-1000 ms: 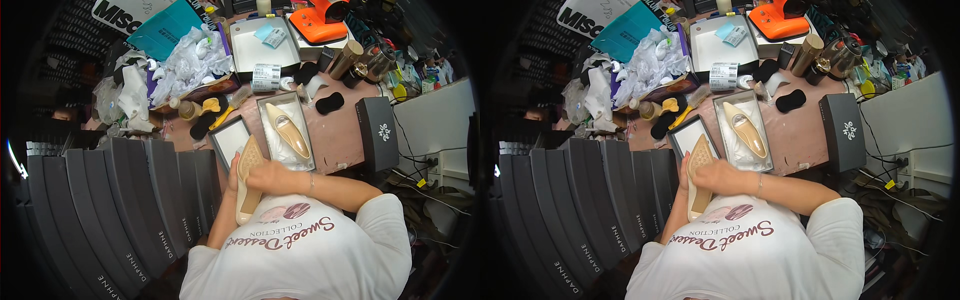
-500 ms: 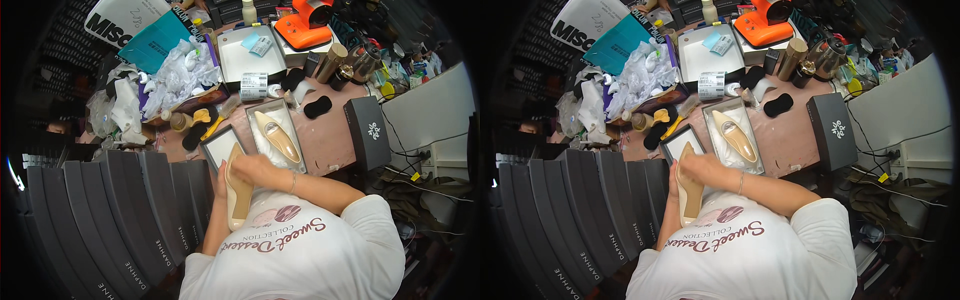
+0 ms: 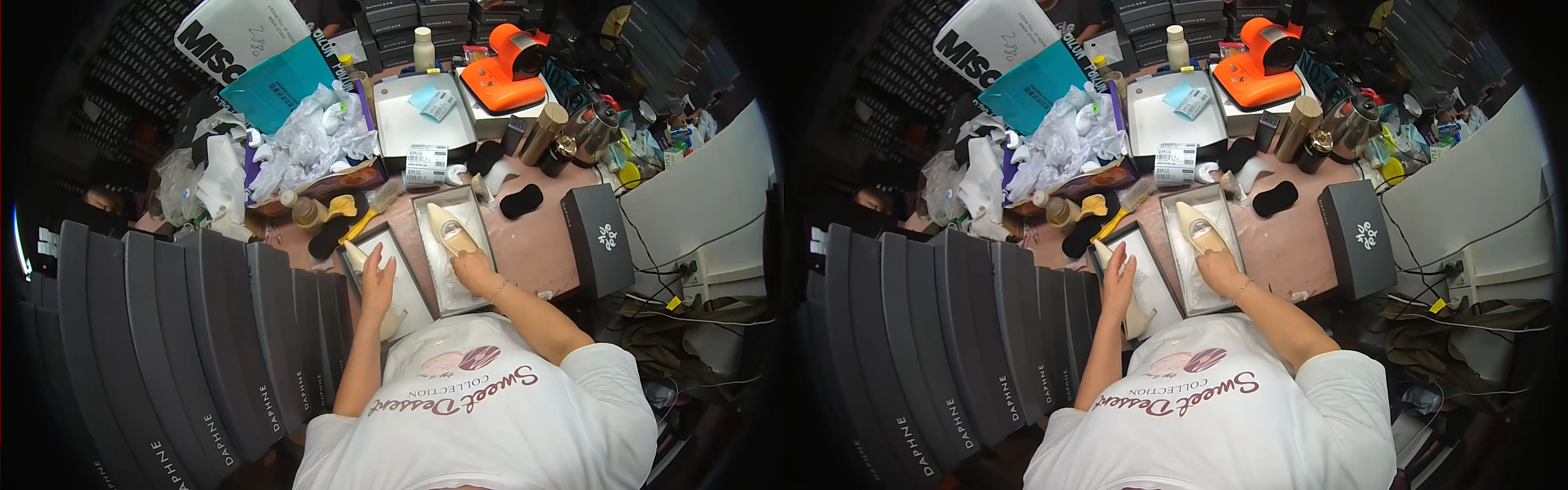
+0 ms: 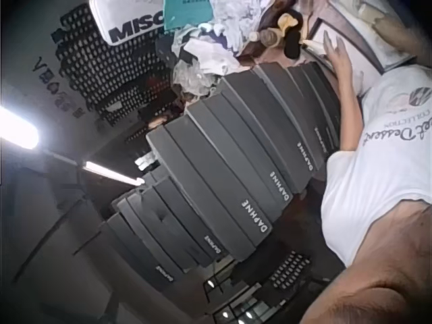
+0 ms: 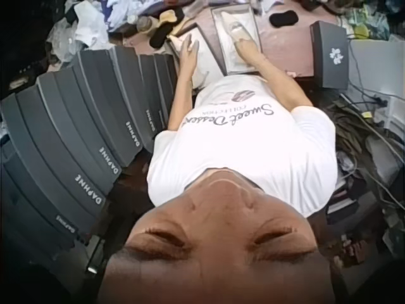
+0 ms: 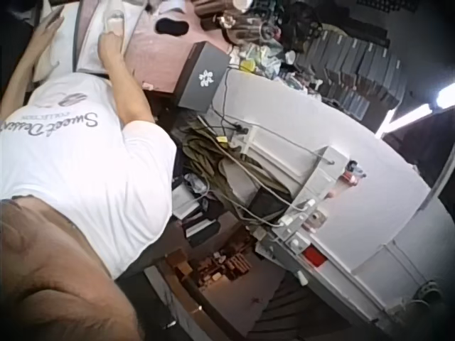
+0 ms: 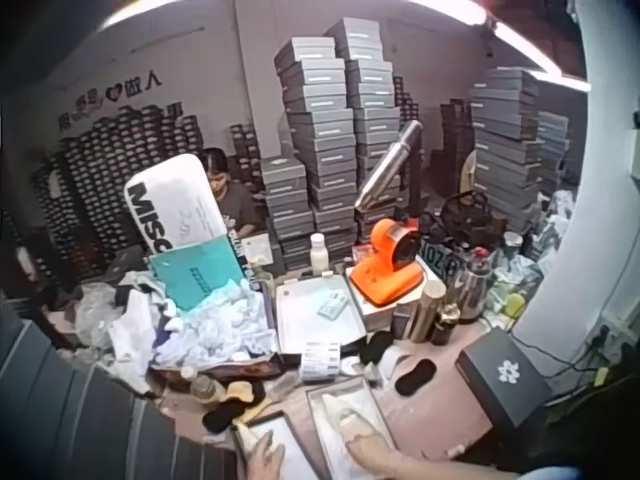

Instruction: The person is inspecting, cleaning with a brush and sponge, and then packaging pairs of shoes into boxes with protective wrapping.

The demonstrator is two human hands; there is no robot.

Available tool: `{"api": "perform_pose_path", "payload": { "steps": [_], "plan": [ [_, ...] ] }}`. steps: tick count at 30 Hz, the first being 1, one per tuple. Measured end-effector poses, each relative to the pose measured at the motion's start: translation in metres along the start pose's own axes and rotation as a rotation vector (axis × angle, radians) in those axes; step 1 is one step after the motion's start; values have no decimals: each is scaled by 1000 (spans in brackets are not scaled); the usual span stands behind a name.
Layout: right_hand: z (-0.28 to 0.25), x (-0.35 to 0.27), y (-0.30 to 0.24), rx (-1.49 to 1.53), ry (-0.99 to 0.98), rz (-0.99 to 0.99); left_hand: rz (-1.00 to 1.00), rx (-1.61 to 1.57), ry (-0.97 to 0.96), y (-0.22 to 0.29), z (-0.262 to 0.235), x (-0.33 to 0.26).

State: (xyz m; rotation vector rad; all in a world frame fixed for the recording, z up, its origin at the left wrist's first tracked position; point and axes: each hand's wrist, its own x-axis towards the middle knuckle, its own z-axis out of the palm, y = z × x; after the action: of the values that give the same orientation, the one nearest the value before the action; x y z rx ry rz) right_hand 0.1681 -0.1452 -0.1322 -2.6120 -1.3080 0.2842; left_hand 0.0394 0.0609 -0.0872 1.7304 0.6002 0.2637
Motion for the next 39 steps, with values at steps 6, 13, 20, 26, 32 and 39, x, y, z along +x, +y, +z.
{"api": "perform_pose_path", "payload": {
  "steps": [6, 13, 20, 26, 32, 39],
  "plan": [
    [-112, -4, 1, 586, 303, 32, -183, -500, -36, 6, -6, -7],
    [-137, -31, -54, 1983, 245, 250, -130, -1554, -477, 59, 31, 6],
    [-95, -59, -93, 1872, 4, 378, -138, -1530, -456, 99, 11, 9],
    [-140, -34, -92, 829, 560, -129, -461, -1224, -492, 63, -7, -19],
    [-108, -4, -96, 513, 489, -415, -585, -1144, -319, 75, 15, -47],
    [-113, -6, -111, 534, 317, -472, -495, -1050, -275, 65, 12, -39]
  ]
}}
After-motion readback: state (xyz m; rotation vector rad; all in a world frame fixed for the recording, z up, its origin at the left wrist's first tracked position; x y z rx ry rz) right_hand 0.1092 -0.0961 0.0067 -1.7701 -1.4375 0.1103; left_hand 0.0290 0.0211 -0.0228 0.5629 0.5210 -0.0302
